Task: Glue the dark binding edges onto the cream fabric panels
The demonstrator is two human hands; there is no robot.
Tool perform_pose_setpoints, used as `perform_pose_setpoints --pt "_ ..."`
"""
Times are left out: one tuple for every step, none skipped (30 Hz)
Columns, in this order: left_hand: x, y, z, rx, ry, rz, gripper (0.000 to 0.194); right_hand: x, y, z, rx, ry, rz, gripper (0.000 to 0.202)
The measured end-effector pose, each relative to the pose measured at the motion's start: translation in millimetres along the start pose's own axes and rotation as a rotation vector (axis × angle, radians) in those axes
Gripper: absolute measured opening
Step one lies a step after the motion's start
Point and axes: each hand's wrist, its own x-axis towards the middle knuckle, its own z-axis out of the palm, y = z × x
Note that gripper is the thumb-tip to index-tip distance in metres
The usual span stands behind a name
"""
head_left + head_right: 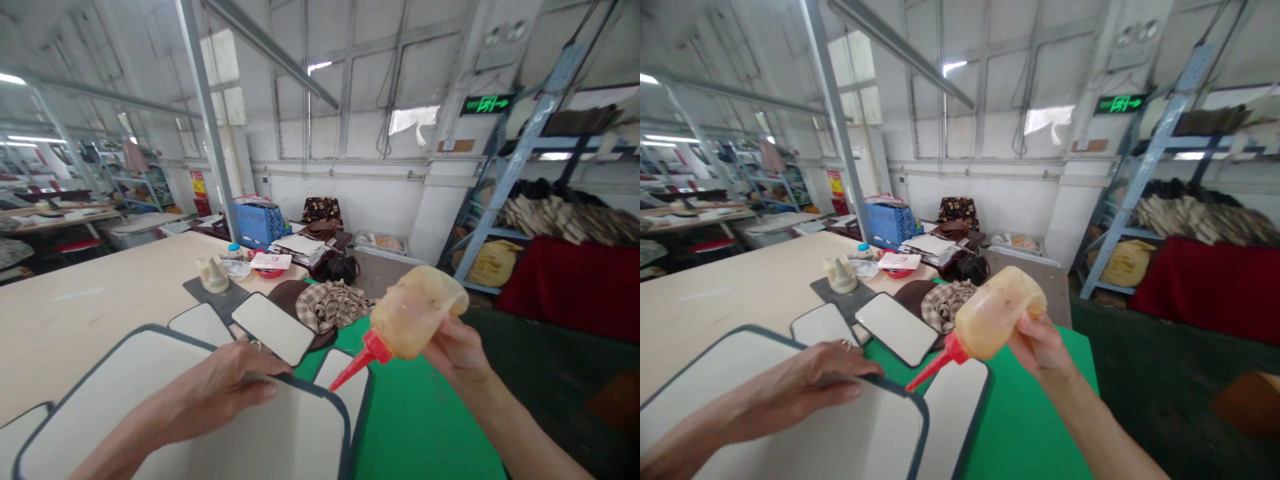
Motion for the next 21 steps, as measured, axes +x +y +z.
perform_pose_setpoints --pt "-5 3 -8.3 0.074 -0.09 0.021 0.022 0 2 6 -0.007 -0.013 0.008 0.056" --pt "-10 6 -15.6 0.166 -0.197 0.056 0.022 -1 5 12 -0.012 -0.022 0.017 0.056" --pt "-15 8 -22.1 0.233 -0.281 0.079 0.023 -2 7 19 -0.019 -0.029 0.025 0.054" --pt "-19 11 -27.8 0.241 -0.299 0.076 0.024 -3 10 25 -0.027 -0.037 0.033 0.053" --pt "-23 13 -32.6 0.222 -0.302 0.06 0.024 -4 12 30 -0.034 -0.05 0.042 0.052" --pt "-27 15 -36.6 0.192 -0.3 0.041 0.023 -5 14 35 -0.041 -0.067 0.05 0.051" --pt "-30 16 -40.0 0.158 -0.3 0.026 0.023 -6 16 40 -0.05 -0.085 0.057 0.05" --pt "-33 17 -42.9 0.13 -0.299 0.014 0.023 -8 18 44 -0.058 -0.104 0.067 0.048" --pt "-35 18 -45.4 0.111 -0.301 0.008 0.023 -9 19 47 -0.063 -0.117 0.071 0.048" --pt "-38 18 -47.7 0.103 -0.304 0.009 0.024 -11 21 49 -0.065 -0.127 0.077 0.049" --pt "-40 19 -49.7 0.105 -0.309 0.022 0.024 -12 22 51 -0.066 -0.14 0.086 0.052" --pt "-43 19 -51.8 0.114 -0.323 0.045 0.024 -13 23 52 -0.065 -0.157 0.095 0.055" --pt "-45 20 -53.8 0.127 -0.343 0.073 0.024 -14 24 53 -0.063 -0.183 0.103 0.06" --pt "-47 21 -55.9 0.141 -0.367 0.101 0.023 -14 25 53 -0.062 -0.216 0.108 0.064" --pt "-50 22 -58.1 0.153 -0.396 0.127 0.021 -14 26 53 -0.063 -0.26 0.113 0.066" --pt "-51 22 -60.3 0.165 -0.43 0.15 0.021 -14 27 52 -0.064 -0.311 0.117 0.067" --pt "-53 23 -62.5 0.18 -0.462 0.172 0.021 -13 27 51 -0.064 -0.356 0.118 0.067" --pt "-54 23 -64.6 0.197 -0.485 0.195 0.022 -13 28 50 -0.064 -0.396 0.121 0.066" --pt "-55 23 -66.4 0.219 -0.503 0.222 0.022 -14 28 49 -0.061 -0.433 0.128 0.066" --pt "-56 23 -68.0 0.24 -0.515 0.251 0.023 -15 28 48 -0.056 -0.467 0.138 0.065" --pt "-56 22 -69.2 0.257 -0.516 0.276 0.023 -17 27 48 -0.046 -0.499 0.146 0.063"
